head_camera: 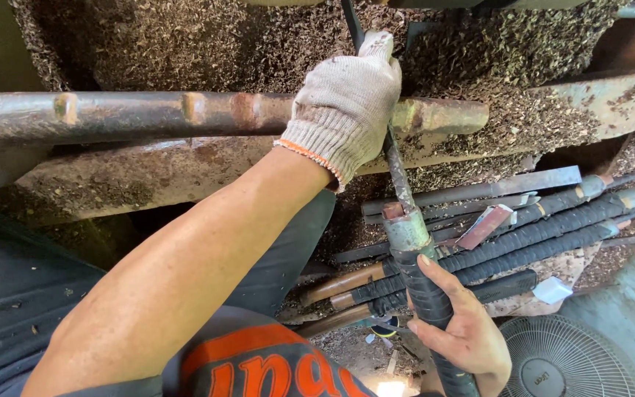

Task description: The person shapes a spinning wooden vase on a lathe, holding a chisel against the rotating wood with one gloved hand while steadying the tool handle with the other. They occasionally reposition the tool and reach toward the lathe as wood shavings accumulate around the workpiece.

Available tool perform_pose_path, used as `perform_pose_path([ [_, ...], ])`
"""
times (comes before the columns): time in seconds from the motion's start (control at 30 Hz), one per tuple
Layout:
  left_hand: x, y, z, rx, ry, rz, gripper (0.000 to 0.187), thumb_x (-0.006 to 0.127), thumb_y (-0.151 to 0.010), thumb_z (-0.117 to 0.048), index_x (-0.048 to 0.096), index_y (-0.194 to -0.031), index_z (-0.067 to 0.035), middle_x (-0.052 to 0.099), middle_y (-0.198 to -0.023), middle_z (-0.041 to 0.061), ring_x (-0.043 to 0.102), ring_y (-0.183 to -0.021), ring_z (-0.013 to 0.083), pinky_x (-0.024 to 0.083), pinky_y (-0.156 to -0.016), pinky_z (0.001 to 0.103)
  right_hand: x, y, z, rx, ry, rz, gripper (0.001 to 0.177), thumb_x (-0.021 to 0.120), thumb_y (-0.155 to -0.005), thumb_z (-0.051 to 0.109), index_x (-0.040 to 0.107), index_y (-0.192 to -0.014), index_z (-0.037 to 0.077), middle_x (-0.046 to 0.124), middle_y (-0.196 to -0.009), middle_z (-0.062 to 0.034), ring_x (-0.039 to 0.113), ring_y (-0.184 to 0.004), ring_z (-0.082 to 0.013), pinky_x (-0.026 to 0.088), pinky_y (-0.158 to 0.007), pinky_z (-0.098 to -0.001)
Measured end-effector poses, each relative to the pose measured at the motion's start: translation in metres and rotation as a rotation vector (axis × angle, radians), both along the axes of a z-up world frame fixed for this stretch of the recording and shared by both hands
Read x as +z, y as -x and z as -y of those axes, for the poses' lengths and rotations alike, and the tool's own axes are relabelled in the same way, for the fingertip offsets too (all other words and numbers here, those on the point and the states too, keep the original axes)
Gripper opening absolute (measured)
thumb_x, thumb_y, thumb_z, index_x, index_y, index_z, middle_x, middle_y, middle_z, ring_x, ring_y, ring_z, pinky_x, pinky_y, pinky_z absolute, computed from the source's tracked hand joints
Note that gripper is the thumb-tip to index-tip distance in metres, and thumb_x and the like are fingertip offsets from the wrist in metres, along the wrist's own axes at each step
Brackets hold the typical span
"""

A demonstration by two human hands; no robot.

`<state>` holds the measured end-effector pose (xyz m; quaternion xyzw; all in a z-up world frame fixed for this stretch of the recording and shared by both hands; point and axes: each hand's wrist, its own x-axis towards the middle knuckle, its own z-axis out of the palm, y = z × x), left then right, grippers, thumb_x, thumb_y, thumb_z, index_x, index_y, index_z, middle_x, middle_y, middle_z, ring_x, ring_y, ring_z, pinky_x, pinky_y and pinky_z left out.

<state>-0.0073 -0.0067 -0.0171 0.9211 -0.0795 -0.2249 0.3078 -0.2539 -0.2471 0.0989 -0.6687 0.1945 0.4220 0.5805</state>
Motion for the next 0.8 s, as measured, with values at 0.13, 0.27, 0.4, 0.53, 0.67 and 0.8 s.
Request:
perform_pose_path([
  [0.13,0.005,-0.001,-0.002,-0.014,0.012,0.015,0.024,0.058,-0.096,-0.019,0.059,-0.114,-0.003,0.070,-0.080,0.021,0.071,-0.075,0.0428,0.057,-0.062,0.054,-0.004,0.003,0.001,-0.104,-0.063,-0.047,0.094,0.076,-0.075,-0.013,0.035,-0.158,0.003,0.060,-0.118,-0.0123,0.059,-0.104,-0.0165,0.050,-0.093,-0.0308],
  [0.27,0.009,-0.004,-0.003,-0.032,-0.025,-0.026,0.024,0.060,-0.095,-0.018,0.059,-0.114,-0.002,0.070,-0.082,0.021,0.072,-0.076,0.0415,0.058,-0.061,0.052,-0.005,0.002,-0.001,-0.036,-0.063,0.037,0.094,0.077,-0.075,-0.013,0.036,-0.158,0.002,0.060,-0.119,-0.0121,0.059,-0.104,-0.0160,0.050,-0.095,-0.0302],
  [0.4,0.007,-0.005,-0.003,-0.123,-0.043,0.000,0.027,0.064,-0.091,-0.015,0.060,-0.115,-0.002,0.070,-0.082,0.020,0.072,-0.076,0.0407,0.058,-0.059,0.051,-0.003,0.002,-0.006,-0.097,-0.045,-0.023,0.095,0.077,-0.074,-0.014,0.035,-0.158,0.002,0.060,-0.118,-0.0122,0.059,-0.104,-0.0164,0.051,-0.092,-0.0310],
  [0.53,0.001,-0.002,-0.003,-0.155,-0.031,0.038,0.025,0.063,-0.091,-0.014,0.059,-0.113,-0.003,0.070,-0.085,0.020,0.072,-0.077,0.0402,0.059,-0.062,0.051,-0.005,0.003,-0.008,-0.041,-0.054,0.048,0.094,0.077,-0.075,-0.013,0.034,-0.158,0.002,0.060,-0.117,-0.0115,0.059,-0.104,-0.0159,0.050,-0.095,-0.0302],
  [0.67,0.000,-0.003,-0.001,-0.029,0.042,0.001,0.025,0.060,-0.094,-0.015,0.055,-0.116,-0.004,0.070,-0.083,0.021,0.071,-0.075,0.0428,0.057,-0.062,0.054,-0.004,0.011,-0.010,-0.094,-0.066,0.011,0.094,0.076,-0.077,-0.014,0.034,-0.159,0.002,0.060,-0.116,-0.0115,0.059,-0.103,-0.0156,0.050,-0.094,-0.0301],
  [0.8,0.005,-0.008,0.000,0.008,0.016,-0.132,0.021,0.054,-0.099,-0.021,0.052,-0.117,-0.009,0.070,-0.080,0.021,0.071,-0.078,0.0445,0.056,-0.064,0.057,-0.001,0.012,-0.019,-0.124,-0.044,-0.024,0.092,0.076,-0.078,-0.012,0.035,-0.159,0.004,0.062,-0.113,-0.0115,0.060,-0.099,-0.0155,0.052,-0.090,-0.0305],
])
